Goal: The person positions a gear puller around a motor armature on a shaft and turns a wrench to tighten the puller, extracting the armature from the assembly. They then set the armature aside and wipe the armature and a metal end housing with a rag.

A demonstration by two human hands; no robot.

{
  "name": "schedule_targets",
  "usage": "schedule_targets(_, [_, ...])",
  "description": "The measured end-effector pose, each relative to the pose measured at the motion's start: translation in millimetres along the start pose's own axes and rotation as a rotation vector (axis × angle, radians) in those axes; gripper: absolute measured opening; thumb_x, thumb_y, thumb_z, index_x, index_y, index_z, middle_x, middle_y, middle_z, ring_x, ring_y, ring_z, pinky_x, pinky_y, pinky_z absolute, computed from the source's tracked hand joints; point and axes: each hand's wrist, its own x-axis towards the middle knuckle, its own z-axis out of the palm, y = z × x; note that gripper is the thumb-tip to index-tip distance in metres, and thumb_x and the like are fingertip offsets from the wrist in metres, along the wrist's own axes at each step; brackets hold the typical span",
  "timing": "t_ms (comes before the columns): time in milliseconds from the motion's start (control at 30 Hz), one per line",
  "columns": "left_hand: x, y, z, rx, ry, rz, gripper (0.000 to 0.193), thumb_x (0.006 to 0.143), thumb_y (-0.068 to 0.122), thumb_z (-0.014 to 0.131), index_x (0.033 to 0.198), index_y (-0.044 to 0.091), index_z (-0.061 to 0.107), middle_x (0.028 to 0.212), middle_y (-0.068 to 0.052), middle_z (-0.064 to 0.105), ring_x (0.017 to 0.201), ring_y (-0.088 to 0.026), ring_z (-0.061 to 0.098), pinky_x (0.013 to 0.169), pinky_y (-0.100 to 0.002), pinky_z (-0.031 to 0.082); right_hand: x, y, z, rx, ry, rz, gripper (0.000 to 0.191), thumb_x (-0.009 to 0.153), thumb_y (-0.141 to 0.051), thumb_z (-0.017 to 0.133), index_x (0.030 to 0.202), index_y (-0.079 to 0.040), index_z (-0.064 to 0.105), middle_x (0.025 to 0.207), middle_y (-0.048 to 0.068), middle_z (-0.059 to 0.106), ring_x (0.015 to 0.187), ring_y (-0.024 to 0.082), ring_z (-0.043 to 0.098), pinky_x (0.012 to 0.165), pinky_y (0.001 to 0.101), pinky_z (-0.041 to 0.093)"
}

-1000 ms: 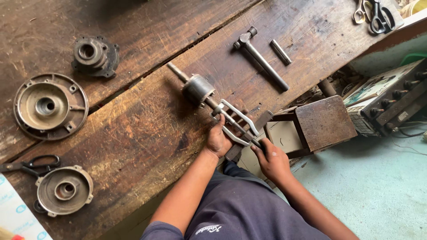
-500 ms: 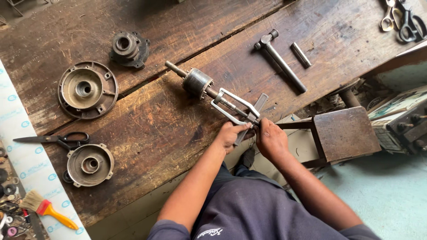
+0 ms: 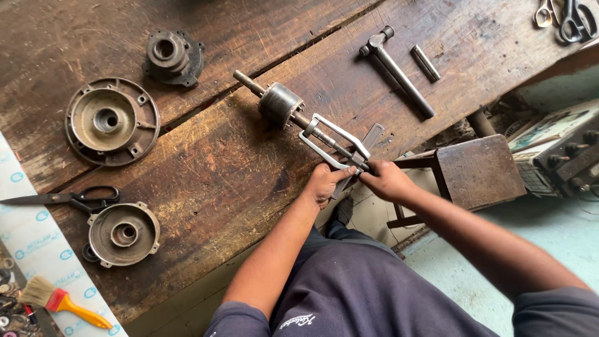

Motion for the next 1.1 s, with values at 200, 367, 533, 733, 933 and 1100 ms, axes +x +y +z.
schedule_targets(200, [-6,7,10,0.040,0.045,0.000,0.023,0.087,0.005,0.078,0.109,-0.001,0.072,0.100,-0.009,0.076,0.088,-0.017,0.072,0.078,-0.031,0.059,10,24,12,0.180,-0.067,0.035,0.041,0.087,-0.037,0.071,0.113,-0.005,0.075,0.097,0.016,0.076,0.087,0.023,0.070,0.082,0.0399,0.055])
schedule_targets(367, [-41,63,4,0.874,0.326,-0.039,0.039,0.084,0.026,0.084,0.110,0.001,0.069,0.099,-0.011,0.076,0.086,-0.021,0.073,0.075,-0.037,0.059,-11,2,67,0.200,0.167,-0.076,0.042,0.085,-0.034,0.073,0.111,-0.002,0.070,0.098,0.020,0.074,0.091,0.027,0.071,0.083,0.0414,0.055])
schedule_targets(533, [-59,113,-17,1.260,0.515,0.085,0.051,0.083,0.039,0.080,0.118,0.007,0.063,0.080,-0.014,0.075,0.074,-0.030,0.074,0.069,-0.044,0.058,17,-37,92,0.263,0.233,-0.068,0.037,0.088,-0.031,0.067,0.111,-0.002,0.067,0.097,0.023,0.074,0.091,0.035,0.073,0.084,0.0435,0.056])
schedule_targets(733, [-52,115,-39,1.462,0.489,0.423,0.034,0.095,0.041,0.073,0.101,0.008,0.065,0.082,-0.018,0.072,0.078,-0.041,0.069,0.065,-0.051,0.053,48,-56,89,0.247,0.364,-0.381,0.031,0.095,-0.024,0.061,0.117,-0.003,0.060,0.101,0.026,0.071,0.099,0.045,0.069,0.084,0.0469,0.054])
schedule_targets(933, [-65,99,-56,1.587,0.383,0.466,0.038,0.095,0.048,0.068,0.102,0.011,0.066,0.088,-0.018,0.072,0.085,-0.043,0.069,0.068,-0.053,0.052,24,-53,107,0.259,0.309,-0.403,0.041,0.090,-0.022,0.070,0.122,-0.004,0.054,0.099,0.025,0.070,0.096,0.045,0.066,0.080,0.0475,0.052])
schedule_targets(1100, [-65,84,-62,1.611,0.484,0.591,0.038,0.097,0.049,0.068,0.103,0.011,0.066,0.092,-0.018,0.071,0.089,-0.043,0.068,0.070,-0.052,0.053,-6,-71,87,0.378,0.124,-0.166,0.054,0.089,-0.031,0.074,0.130,-0.005,0.052,0.096,0.022,0.070,0.088,0.037,0.069,0.076,0.0429,0.055])
